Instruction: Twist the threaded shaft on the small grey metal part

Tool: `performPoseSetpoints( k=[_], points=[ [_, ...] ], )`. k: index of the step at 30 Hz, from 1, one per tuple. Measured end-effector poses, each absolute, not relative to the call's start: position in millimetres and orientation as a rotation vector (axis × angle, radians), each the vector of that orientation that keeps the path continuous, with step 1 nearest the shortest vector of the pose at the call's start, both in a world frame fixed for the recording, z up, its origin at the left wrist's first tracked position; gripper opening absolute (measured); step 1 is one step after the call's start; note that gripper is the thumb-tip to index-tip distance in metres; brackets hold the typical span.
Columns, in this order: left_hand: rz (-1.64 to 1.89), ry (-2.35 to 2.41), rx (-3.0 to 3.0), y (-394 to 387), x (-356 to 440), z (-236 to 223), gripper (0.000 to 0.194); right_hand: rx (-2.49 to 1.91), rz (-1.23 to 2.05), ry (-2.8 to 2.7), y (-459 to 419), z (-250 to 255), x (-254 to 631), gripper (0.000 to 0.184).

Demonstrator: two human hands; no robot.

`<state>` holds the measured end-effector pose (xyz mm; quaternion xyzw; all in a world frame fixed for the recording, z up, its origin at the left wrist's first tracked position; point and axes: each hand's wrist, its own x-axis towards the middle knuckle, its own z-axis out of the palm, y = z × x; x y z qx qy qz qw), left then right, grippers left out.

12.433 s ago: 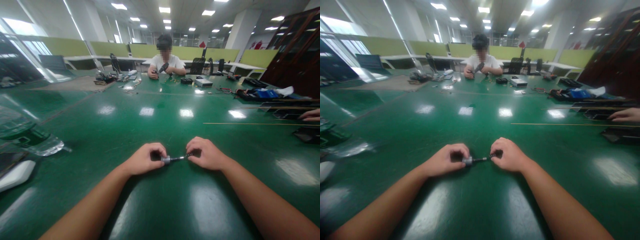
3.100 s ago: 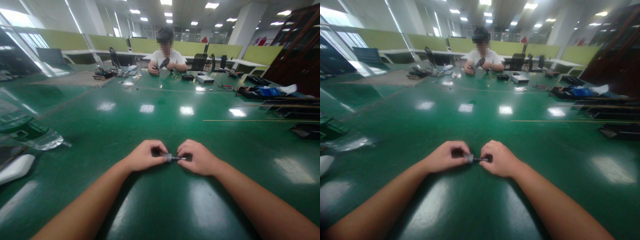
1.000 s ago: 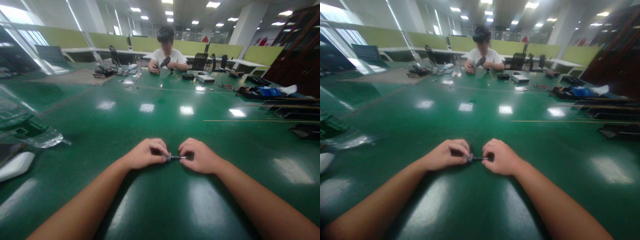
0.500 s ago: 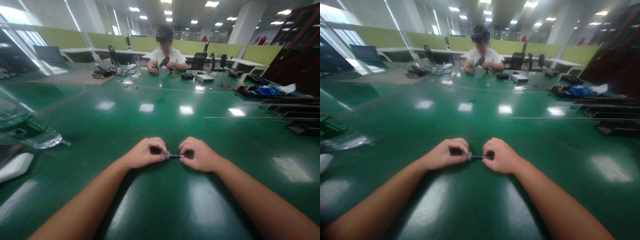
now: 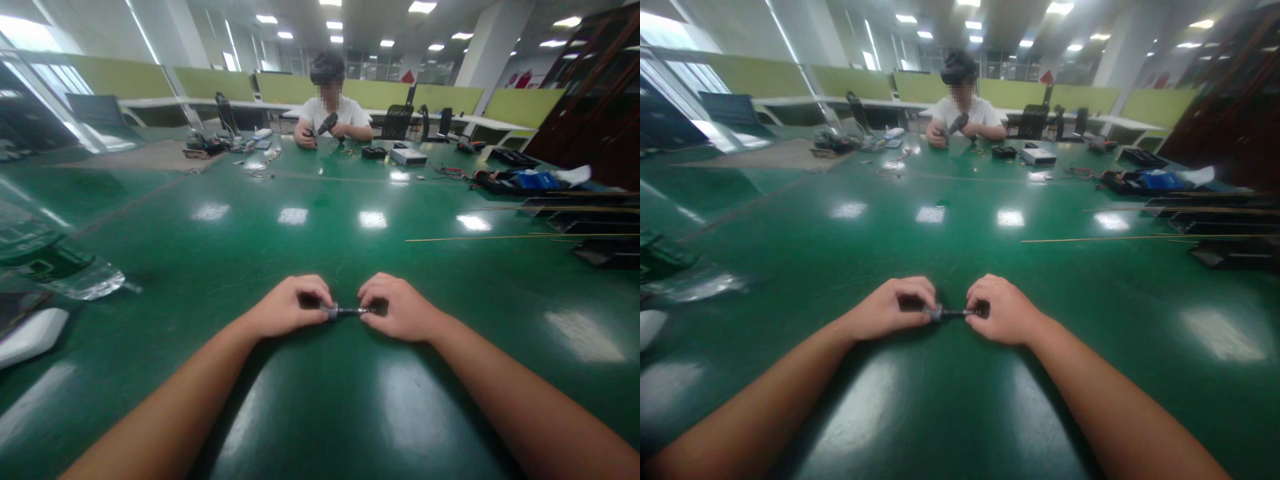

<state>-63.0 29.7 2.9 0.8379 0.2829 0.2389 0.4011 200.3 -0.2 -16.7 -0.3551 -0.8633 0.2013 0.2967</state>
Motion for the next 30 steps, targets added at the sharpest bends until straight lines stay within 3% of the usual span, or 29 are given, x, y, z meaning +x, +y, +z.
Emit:
performPoseSetpoints(
  k=[30],
  points=[
    [0.587,0.711,2.121,29.9,-63.6,7.7,0.008,-0.920,0.495,-2.278,2.0,-22.3,198.0,0.008]
  ],
)
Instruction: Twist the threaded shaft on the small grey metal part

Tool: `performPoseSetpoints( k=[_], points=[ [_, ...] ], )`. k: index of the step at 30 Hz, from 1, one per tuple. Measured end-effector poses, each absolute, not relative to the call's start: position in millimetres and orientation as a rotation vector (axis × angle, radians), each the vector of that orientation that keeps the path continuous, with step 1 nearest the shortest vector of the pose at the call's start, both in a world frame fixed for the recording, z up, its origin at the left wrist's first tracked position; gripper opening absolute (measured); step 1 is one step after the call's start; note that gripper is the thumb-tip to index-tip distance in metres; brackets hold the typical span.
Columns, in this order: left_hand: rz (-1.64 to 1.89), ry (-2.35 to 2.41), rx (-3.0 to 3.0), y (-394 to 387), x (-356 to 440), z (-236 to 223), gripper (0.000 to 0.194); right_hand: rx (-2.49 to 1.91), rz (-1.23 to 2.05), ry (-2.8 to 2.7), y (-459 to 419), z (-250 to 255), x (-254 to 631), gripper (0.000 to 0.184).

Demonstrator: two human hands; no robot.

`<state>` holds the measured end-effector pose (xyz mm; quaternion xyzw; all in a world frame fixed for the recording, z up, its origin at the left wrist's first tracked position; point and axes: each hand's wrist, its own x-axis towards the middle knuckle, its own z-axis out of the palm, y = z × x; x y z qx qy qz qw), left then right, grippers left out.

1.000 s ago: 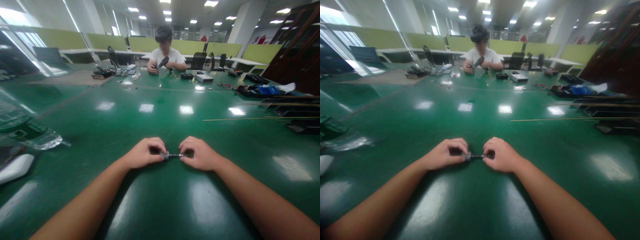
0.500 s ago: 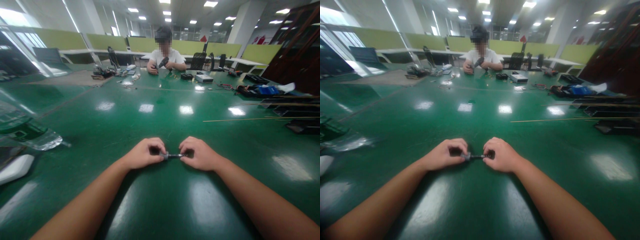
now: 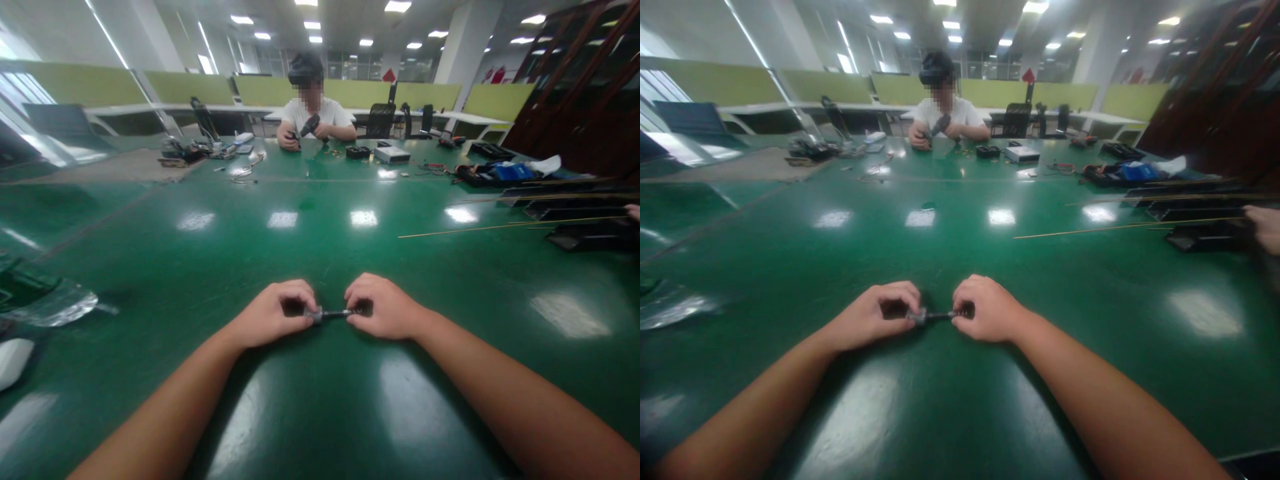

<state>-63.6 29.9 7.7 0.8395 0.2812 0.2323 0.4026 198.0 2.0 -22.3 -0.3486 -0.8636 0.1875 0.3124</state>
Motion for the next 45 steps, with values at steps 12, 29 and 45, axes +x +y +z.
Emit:
performPoseSetpoints(
  k=[12,29,45],
  points=[
    [0.532,0.757,2.155,38.8,-63.6,6.5,0.006,-0.938,0.475,-2.280,2.6,-20.3,188.3,0.009],
    [0.590,0.777,2.220,23.4,-76.7,9.6,0.005,-1.005,0.497,-2.226,-0.7,-26.5,177.3,0.008],
    [0.583,0.767,2.235,24.3,-81.4,10.0,0.001,-1.004,0.467,-2.215,-2.3,-27.6,175.5,0.008]
  ],
)
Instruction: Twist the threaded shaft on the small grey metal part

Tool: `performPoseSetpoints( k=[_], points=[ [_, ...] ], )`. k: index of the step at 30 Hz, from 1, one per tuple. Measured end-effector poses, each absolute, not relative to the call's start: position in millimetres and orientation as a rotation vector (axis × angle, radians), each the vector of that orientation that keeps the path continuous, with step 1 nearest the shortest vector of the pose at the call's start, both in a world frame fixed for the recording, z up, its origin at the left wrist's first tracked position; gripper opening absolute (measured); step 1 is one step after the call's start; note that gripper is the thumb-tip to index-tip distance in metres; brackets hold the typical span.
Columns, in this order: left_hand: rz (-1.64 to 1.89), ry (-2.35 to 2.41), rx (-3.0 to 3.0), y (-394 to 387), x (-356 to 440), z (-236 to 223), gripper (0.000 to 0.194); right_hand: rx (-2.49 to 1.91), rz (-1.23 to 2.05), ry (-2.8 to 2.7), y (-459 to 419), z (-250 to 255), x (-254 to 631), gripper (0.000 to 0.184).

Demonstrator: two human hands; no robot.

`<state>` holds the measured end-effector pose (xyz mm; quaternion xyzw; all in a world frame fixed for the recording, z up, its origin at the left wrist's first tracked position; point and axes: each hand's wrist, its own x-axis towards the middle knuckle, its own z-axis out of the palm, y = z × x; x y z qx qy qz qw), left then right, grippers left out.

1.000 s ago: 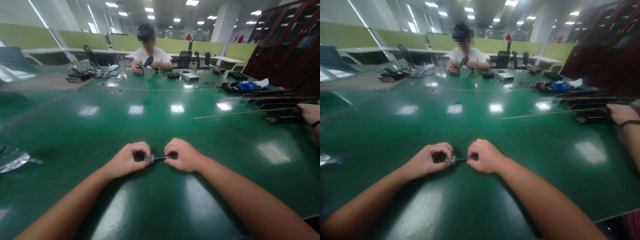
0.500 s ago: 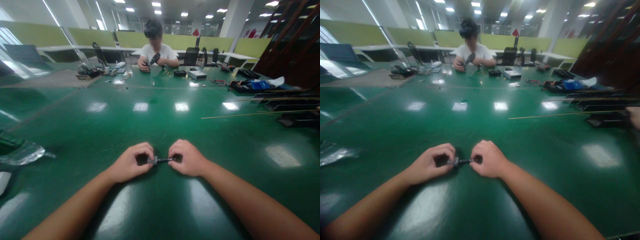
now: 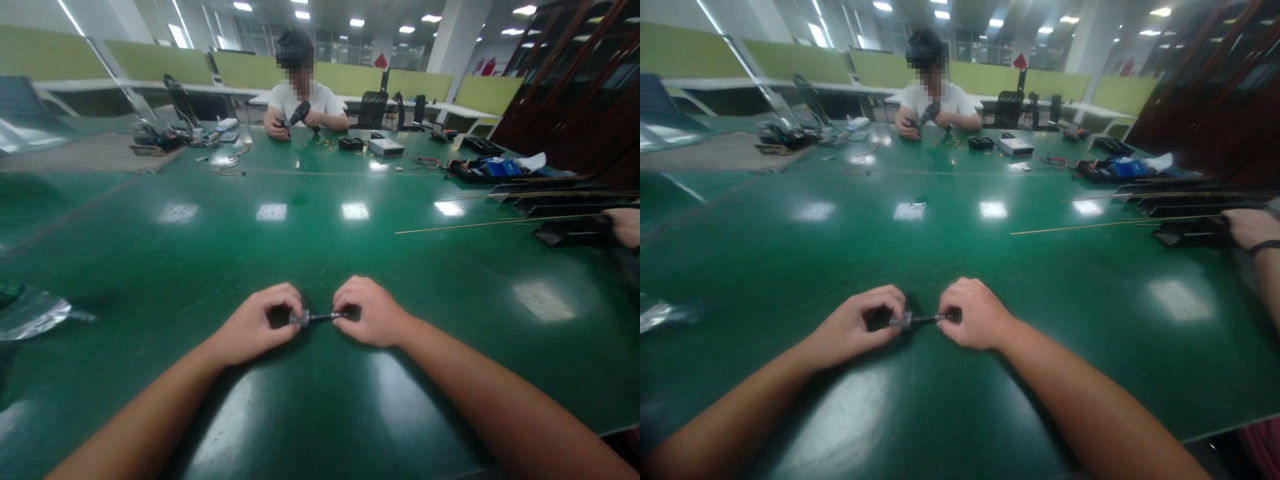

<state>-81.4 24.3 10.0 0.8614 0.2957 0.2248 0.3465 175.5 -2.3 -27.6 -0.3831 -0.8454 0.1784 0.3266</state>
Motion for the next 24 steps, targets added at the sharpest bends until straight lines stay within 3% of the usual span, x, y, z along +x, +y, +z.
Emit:
performPoseSetpoints(
  k=[8,24],
  points=[
    [0.591,0.790,2.207,23.5,-82.6,6.2,0.014,-0.933,0.463,-2.267,-0.5,-23.6,177.8,0.008],
    [0.564,0.785,2.187,22.9,-81.7,7.2,0.010,-0.925,0.491,-2.271,-6.1,-24.5,179.4,0.012]
  ],
)
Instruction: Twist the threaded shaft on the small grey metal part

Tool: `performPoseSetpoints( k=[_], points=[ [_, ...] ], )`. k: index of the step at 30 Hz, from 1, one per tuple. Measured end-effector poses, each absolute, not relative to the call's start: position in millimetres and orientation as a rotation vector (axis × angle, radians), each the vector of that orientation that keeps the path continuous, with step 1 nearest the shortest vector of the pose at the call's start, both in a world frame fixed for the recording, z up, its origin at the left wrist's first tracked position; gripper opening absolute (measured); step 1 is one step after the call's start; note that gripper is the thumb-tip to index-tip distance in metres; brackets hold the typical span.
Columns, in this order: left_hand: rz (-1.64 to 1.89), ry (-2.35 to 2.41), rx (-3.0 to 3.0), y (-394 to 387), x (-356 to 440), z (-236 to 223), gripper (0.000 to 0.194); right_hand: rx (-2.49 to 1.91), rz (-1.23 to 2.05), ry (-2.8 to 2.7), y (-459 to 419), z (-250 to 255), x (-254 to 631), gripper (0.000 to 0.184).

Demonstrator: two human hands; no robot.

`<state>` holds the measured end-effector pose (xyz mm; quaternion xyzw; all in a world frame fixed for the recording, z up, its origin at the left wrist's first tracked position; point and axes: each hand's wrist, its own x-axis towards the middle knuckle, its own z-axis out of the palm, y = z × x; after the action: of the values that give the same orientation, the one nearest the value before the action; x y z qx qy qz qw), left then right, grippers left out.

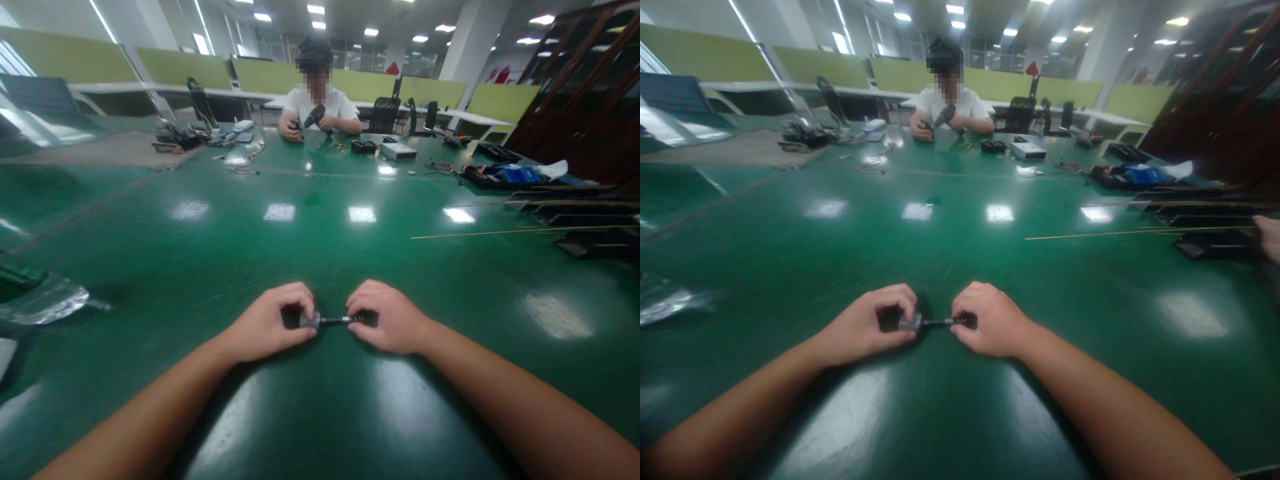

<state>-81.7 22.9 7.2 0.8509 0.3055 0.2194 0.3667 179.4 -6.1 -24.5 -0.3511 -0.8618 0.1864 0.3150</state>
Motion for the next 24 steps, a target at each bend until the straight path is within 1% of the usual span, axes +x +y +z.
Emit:
performPoseSetpoints(
  k=[14,21,24],
  points=[
    [0.591,0.773,2.186,23.0,-82.0,5.8,0.010,-1.006,0.450,-2.255,-7.9,-19.4,189.6,0.012],
    [0.595,0.772,2.158,22.4,-80.7,7.6,0.011,-1.027,0.416,-2.302,-7.3,-20.8,175.4,0.005],
    [0.605,0.769,2.120,22.6,-80.4,6.2,0.011,-1.073,0.393,-2.308,-7.5,-18.7,172.2,0.005]
  ],
)
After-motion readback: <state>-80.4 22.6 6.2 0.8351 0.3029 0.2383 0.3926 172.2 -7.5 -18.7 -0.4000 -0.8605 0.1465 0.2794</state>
